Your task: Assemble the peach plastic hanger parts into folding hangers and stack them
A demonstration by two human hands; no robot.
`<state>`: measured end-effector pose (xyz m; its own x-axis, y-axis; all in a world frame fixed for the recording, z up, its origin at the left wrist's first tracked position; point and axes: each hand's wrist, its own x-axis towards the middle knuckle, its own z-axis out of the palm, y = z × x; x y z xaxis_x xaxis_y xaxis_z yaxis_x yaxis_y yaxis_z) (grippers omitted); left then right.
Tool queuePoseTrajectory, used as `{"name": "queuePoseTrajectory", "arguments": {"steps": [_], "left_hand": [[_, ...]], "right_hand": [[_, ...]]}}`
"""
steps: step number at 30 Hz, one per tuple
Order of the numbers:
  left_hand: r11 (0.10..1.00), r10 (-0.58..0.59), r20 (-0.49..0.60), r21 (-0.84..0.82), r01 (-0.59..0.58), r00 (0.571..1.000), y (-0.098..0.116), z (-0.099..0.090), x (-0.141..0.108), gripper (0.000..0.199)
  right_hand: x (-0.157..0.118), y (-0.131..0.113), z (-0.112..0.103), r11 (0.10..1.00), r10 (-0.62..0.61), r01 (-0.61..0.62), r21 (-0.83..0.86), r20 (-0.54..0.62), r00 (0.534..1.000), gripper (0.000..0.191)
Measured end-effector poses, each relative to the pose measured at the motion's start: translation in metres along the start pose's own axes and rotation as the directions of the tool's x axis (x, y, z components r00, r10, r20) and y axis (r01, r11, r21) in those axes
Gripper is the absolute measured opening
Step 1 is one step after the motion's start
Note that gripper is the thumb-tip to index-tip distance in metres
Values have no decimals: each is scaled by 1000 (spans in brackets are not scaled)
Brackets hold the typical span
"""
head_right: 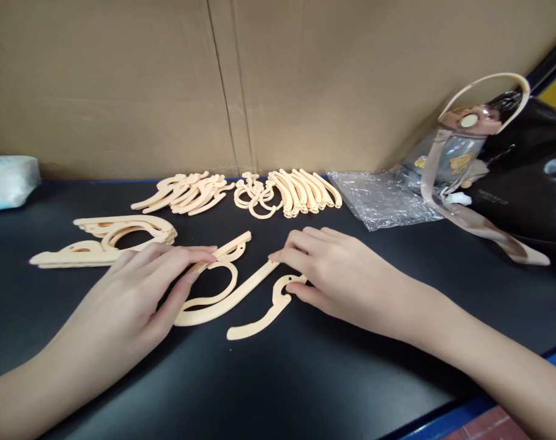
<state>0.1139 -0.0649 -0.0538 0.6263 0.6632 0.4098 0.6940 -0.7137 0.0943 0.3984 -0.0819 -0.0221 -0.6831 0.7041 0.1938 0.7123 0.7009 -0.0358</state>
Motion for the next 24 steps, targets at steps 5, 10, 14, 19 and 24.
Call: {"name": "queuePoseTrajectory", "arguments": {"steps": [5,10,14,19,24], "left_hand": [[954,-181,35,-237,184,983,-3,-3,-1,26],[887,-263,-32,-402,229,964,1,-10,0,27],[931,-94,-98,-362,53,991,7,-12,0,20],[963,205,-52,-165,-211,977,15,-8,-1,9],[957,257,-45,-128,-261,965,14,-6,-2,11]], "right_hand": [[-6,12,-5,998,25,-32,53,117,993,18],[0,6,-13,979,-56,24,201,156,986,27],[2,-1,-17,978,-62,45,204,74,995,23],[-2,-7,-18,999,-31,31,10,21,999,30],[-4,-7,-13,999,-40,41,-14,63,997,13]]}}
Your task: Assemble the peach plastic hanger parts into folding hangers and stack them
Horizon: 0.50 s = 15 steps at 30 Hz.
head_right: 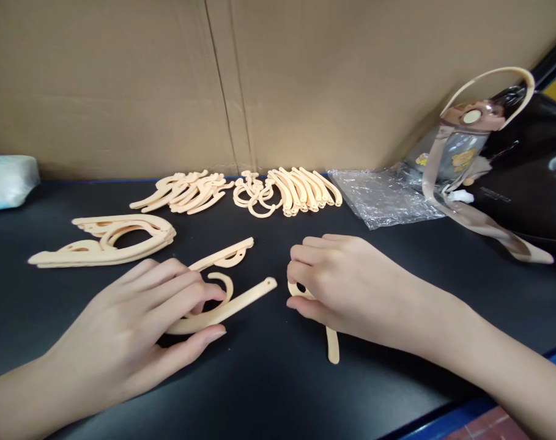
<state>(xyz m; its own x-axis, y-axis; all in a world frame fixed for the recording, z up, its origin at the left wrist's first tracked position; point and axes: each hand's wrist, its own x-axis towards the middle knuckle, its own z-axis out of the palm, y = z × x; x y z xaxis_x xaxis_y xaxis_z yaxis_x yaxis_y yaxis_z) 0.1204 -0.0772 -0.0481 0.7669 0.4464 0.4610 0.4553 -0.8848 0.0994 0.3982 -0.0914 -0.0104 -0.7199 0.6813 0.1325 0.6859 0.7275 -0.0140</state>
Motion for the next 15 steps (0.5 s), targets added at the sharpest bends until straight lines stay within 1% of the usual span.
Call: {"name": "queuePoseTrajectory", "arguments": {"steps": [2,4,7,8,10,11,13,15], "left_hand": [[999,15,2,33,-15,1000,0,0,1,16],[996,32,-11,83,-31,999,4,0,3,22],[991,42,-23,130,-38,999,15,1,10,30],[989,38,-15,144,-35,999,20,1,13,33],[983,22,19,183,-25,1000,28,3,19,35],[980,12,41,197,-19,999,31,4,22,33],[980,-13,76,197,-2,997,35,9,28,26],[988,-31,92,154,16,995,35,14,32,21]], "right_hand": [[0,2,1,999,-7,6,51,25,1000,10],[0,3,0,995,-16,11,102,52,999,14],[2,6,-2,986,-31,16,168,88,996,19],[2,7,-3,983,-32,16,183,80,996,17],[3,8,-2,983,-16,11,181,28,999,5],[3,9,0,986,-7,8,164,-8,1000,8],[4,10,3,991,3,4,131,-50,999,19],[5,10,7,991,4,3,131,-54,999,15]]}}
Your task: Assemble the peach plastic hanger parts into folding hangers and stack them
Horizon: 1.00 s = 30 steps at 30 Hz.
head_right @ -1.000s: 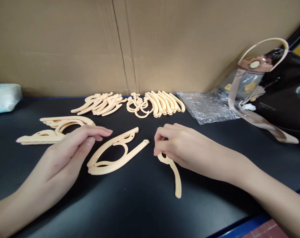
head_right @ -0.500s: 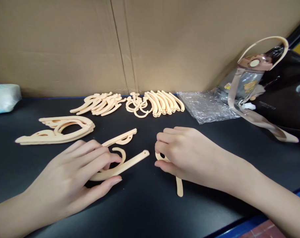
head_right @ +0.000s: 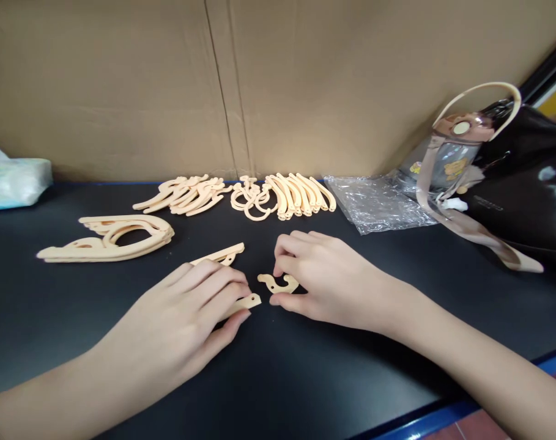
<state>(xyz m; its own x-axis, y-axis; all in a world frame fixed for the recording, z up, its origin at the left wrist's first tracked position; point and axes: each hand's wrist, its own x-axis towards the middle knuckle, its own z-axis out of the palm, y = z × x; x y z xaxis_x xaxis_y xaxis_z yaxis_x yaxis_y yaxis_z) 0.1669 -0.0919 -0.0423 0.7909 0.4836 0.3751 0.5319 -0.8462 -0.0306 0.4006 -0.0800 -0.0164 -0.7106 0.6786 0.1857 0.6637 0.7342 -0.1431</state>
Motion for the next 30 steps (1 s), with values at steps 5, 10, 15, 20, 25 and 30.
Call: {"name": "queuePoseTrajectory", "arguments": {"steps": [5,10,15,20,25,30], "left_hand": [[954,-111,-68,-288,87,992,-4,8,1,13],[870,-204,-10,-461,176,979,-8,7,-3,8],[822,-247,31,-522,226,969,-8,7,-5,17],[826,-204,30,-531,189,978,-10,6,-5,25],[843,-176,20,-512,161,984,-11,4,-5,22],[849,-165,8,-507,146,986,-11,5,-5,21]], "right_hand": [[4,3,2,987,71,-67,147,-18,997,7],[6,10,-6,831,149,-187,523,115,982,5],[5,10,-12,695,136,-256,672,226,964,10],[6,7,-13,675,109,-265,689,262,959,11],[6,10,-11,667,55,-227,709,257,965,10],[4,11,-10,646,48,-241,724,277,960,8]]}}
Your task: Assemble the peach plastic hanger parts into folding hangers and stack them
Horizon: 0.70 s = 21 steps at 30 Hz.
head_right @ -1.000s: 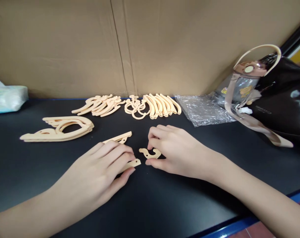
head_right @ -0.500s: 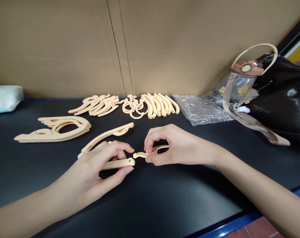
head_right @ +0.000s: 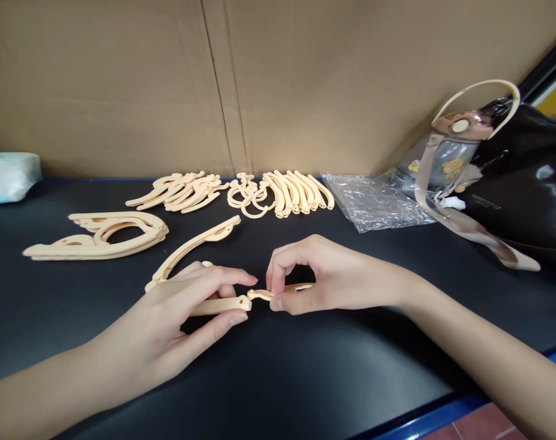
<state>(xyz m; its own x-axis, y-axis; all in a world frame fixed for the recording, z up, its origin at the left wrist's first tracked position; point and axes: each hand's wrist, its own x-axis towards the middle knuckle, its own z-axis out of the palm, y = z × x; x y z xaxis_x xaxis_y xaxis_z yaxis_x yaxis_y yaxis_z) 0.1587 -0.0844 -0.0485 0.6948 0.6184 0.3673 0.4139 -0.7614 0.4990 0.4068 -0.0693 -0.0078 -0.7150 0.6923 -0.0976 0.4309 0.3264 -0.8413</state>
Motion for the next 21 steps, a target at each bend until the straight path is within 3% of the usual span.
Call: {"name": "queuePoseTrajectory", "arguments": {"steps": [21], "left_hand": [[1000,18,30,-21,-17,999,-2,0,-1,23]], "right_hand": [[-1,-4,2,1000,15,-15,-27,2,1000,13]]}}
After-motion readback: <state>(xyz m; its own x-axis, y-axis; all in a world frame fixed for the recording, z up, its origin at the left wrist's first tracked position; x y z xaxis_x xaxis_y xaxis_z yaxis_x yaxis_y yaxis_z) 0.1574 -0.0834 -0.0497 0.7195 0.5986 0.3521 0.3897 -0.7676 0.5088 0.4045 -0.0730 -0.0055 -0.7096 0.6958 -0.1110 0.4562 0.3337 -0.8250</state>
